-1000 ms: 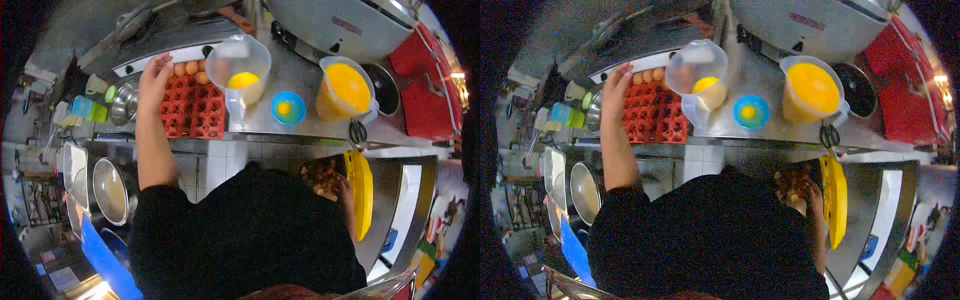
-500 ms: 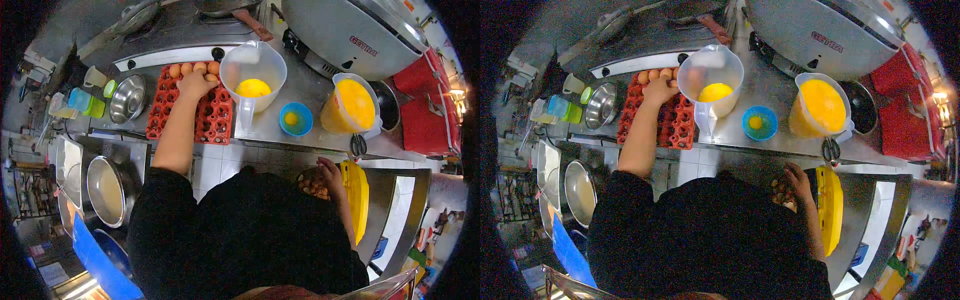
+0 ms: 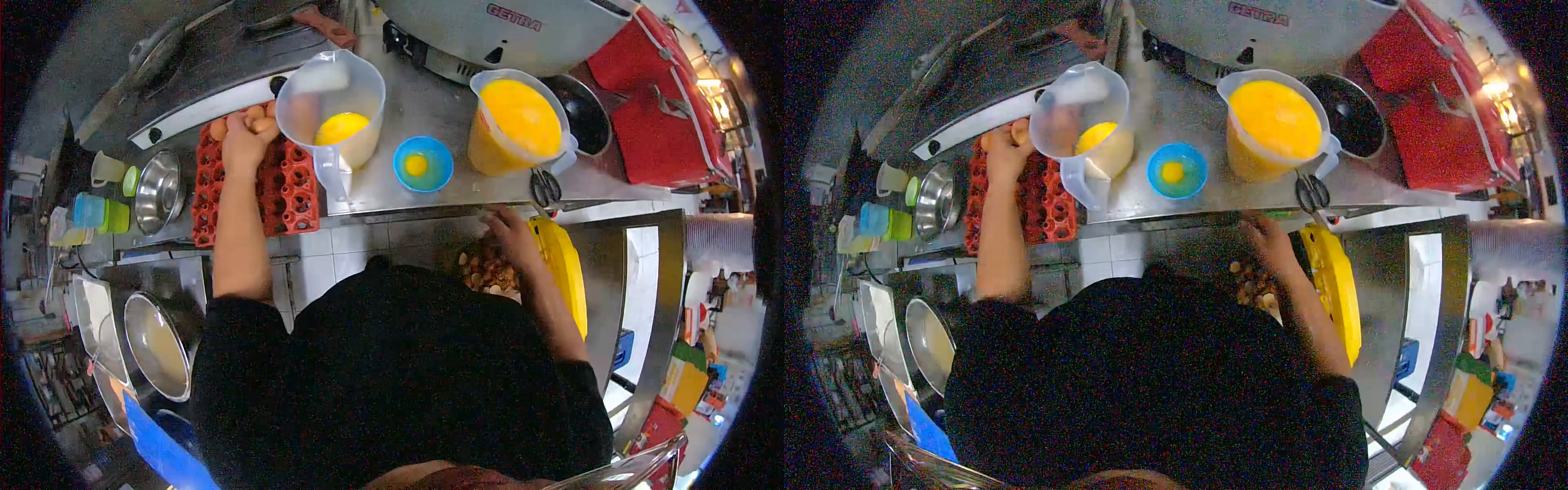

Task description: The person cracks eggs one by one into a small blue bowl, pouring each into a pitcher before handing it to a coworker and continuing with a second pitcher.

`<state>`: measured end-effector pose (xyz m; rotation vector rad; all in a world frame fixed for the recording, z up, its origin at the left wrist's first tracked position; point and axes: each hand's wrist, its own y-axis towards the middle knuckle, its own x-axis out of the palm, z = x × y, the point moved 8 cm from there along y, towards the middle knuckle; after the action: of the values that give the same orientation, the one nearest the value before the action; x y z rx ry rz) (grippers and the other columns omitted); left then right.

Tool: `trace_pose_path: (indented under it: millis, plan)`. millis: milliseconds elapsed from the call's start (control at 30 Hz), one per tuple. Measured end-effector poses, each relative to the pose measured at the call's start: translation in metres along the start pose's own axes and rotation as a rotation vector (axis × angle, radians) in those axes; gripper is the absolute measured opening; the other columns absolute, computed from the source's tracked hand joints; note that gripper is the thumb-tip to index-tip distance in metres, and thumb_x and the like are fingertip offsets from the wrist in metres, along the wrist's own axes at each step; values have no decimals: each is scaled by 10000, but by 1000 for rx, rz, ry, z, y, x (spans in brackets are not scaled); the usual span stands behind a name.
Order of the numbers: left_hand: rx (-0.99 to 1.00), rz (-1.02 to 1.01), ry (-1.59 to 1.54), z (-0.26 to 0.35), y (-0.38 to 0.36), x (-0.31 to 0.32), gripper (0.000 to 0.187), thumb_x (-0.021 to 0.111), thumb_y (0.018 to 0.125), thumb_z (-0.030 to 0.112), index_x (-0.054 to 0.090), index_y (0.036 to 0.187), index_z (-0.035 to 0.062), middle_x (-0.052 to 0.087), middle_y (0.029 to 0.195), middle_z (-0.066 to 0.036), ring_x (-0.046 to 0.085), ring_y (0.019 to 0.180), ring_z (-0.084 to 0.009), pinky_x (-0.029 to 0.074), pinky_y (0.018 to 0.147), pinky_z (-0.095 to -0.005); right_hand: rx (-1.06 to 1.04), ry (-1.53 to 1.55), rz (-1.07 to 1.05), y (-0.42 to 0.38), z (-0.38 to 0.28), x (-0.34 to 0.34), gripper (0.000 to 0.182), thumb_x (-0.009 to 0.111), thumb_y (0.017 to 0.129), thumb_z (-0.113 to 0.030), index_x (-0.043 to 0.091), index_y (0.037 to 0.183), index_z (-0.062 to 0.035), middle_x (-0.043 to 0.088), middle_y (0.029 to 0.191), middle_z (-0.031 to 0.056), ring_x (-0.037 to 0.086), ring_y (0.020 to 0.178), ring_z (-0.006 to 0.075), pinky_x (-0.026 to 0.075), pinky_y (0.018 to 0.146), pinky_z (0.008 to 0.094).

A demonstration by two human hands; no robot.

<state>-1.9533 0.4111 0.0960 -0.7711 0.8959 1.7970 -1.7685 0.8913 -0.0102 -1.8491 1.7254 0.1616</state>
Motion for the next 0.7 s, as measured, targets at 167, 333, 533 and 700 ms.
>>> trace_pose_path:
  millis: [167, 333, 533, 700]
  plan:
    - [175, 7, -507, -38, 3, 0, 425, 597, 756, 90, 400, 1132, 60, 525, 1027, -109, 554, 896, -201, 465, 742, -299, 27, 85, 52, 44, -59, 27, 385, 524, 825, -294, 490, 1082, -11, 587, 759, 128, 564, 586, 179, 454, 531, 290]
    - [-218, -150, -919, 10, -62, -42, 428, 603, 743, 68, 403, 1122, 70, 516, 1004, -102, 534, 891, -172, 459, 729, -273, 2, -89, -46, 103, -53, 60, 345, 532, 796, -317, 550, 854, 23, 608, 690, 170, 613, 621, 287, 483, 618, 407]
    - [-233, -168, -896, -1, -94, -63, 421, 600, 739, 49, 421, 1120, 76, 506, 983, -87, 530, 852, -152, 458, 702, -260, -41, -312, 43, 110, -64, 55, 277, 527, 784, -271, 581, 817, -1, 606, 681, 158, 603, 601, 299, 479, 619, 432]
    - [-235, -161, -944, -18, -107, -67, 435, 596, 724, 33, 419, 1120, 65, 504, 965, -79, 508, 863, -142, 428, 735, -252, -220, -562, -17, 82, -133, 27, 260, 535, 757, -254, 592, 810, -6, 601, 723, 188, 599, 671, 322, 472, 655, 435]
